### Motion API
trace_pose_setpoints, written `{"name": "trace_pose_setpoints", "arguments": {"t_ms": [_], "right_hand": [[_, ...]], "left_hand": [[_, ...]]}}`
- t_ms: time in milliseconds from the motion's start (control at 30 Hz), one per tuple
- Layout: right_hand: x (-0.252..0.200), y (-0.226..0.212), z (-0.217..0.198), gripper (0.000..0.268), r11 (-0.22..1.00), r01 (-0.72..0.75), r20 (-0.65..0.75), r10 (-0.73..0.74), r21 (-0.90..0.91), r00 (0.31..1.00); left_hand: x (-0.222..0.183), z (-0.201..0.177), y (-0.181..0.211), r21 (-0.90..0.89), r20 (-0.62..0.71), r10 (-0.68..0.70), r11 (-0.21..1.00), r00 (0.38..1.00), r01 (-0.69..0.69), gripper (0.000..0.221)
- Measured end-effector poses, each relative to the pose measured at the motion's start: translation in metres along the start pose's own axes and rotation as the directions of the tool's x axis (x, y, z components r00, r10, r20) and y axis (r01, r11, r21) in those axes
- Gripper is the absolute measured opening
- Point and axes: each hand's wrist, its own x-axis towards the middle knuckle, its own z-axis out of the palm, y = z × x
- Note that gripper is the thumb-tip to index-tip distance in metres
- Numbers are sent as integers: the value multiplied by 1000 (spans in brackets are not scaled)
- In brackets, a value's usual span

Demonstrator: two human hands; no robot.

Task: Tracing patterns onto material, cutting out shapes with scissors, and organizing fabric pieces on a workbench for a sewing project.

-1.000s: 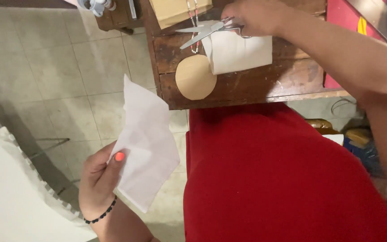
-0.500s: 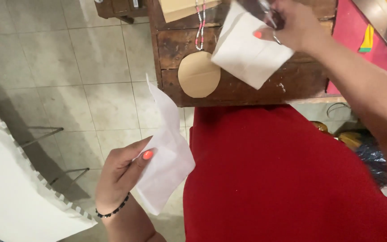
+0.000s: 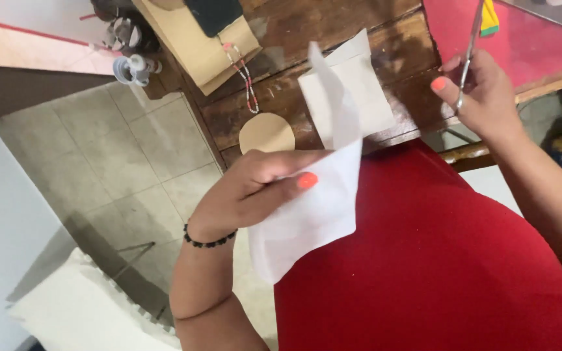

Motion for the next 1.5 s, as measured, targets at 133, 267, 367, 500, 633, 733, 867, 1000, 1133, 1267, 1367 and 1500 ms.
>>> {"name": "trace_pose_setpoints", "arguments": {"t_ms": [133,267,367,500,633,733,867,1000,1133,1267,1367,1500], "right_hand": [[-28,5,-16,31,957,41,129,-81,287,988],[-46,7,-19,33,987,-43,314,-9,156,949],[-57,20,-2,33,977,-18,334,-54,211,941],[-63,20,15,37,971,-44,429,-63,236,901],[-64,9,30,46,995,-72,634,10,73,773],[-63,-10,40,35,989,-147,765,91,6,637],[-58,-35,57,46,981,-61,924,196,-186,327],[-52,-49,67,52,979,-130,967,181,-159,180],[-53,-63,84,57,977,-37,968,213,-210,132],[-70,-27,134,52,992,-111,948,-26,64,319],[-84,-54,141,55,982,-146,900,-43,118,434],[-94,-47,150,57,970,-177,867,-56,164,495]], "left_hand": [[1,-36,-30,-162,-81,-20,987,997,6,31],[19,-65,-85,-91,-170,-243,969,955,230,30],[37,-71,-104,72,-144,-388,913,910,401,31],[35,-76,-138,128,-245,-445,865,861,484,39],[25,-70,-144,14,-327,-461,871,825,492,43],[20,-58,-143,-116,-344,-453,890,823,442,43],[5,-53,-177,-215,-397,-513,858,761,467,52],[3,-56,-174,-378,-422,-643,766,640,520,49],[2,-58,-180,-504,-372,-637,750,675,429,48],[-4,-52,-221,-567,-424,-588,766,689,304,43],[-4,-53,-209,-490,-425,-518,821,742,293,41],[-9,-54,-201,-478,-429,-479,840,766,258,41]]}}
